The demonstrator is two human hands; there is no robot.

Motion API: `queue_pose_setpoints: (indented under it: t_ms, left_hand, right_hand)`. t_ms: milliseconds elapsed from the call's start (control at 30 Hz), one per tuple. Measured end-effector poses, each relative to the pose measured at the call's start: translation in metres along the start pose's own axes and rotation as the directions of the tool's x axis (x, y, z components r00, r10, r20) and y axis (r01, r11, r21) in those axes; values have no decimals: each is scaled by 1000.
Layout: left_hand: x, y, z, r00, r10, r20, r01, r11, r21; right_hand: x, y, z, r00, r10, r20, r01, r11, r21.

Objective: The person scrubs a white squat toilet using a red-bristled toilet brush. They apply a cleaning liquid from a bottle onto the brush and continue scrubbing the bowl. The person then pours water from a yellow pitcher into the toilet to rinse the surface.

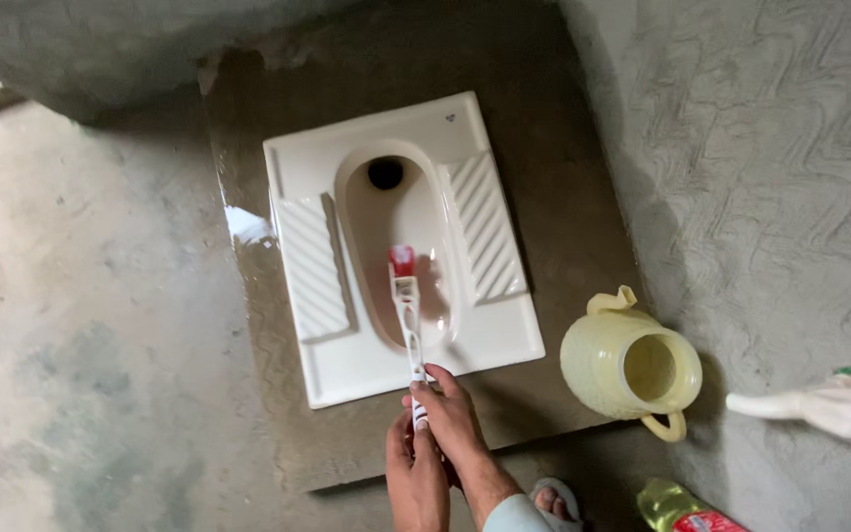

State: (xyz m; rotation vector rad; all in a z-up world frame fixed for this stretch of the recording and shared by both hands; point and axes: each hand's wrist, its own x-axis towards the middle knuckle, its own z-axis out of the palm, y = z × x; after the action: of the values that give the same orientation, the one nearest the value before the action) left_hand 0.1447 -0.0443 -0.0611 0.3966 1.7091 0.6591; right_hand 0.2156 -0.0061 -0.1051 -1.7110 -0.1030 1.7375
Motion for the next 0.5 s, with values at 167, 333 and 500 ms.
queue_pose_setpoints:
  t_ms: [167,333,500]
  left_hand:
    - [-24,-10,25,998,-50,-36,47,995,-83]
    - [-41,-16,24,992,-127,5,126,977,-169]
    - [-35,-32,5,987,-153,46,158,978,-136]
  right_hand:
    - [-5,0,-28,995,-62,85,61,998,8]
    - [-52,-29,-35,995,98,30,-90,974,-207]
    - [-70,-24,-27,990,139,-3,-137,979,-153]
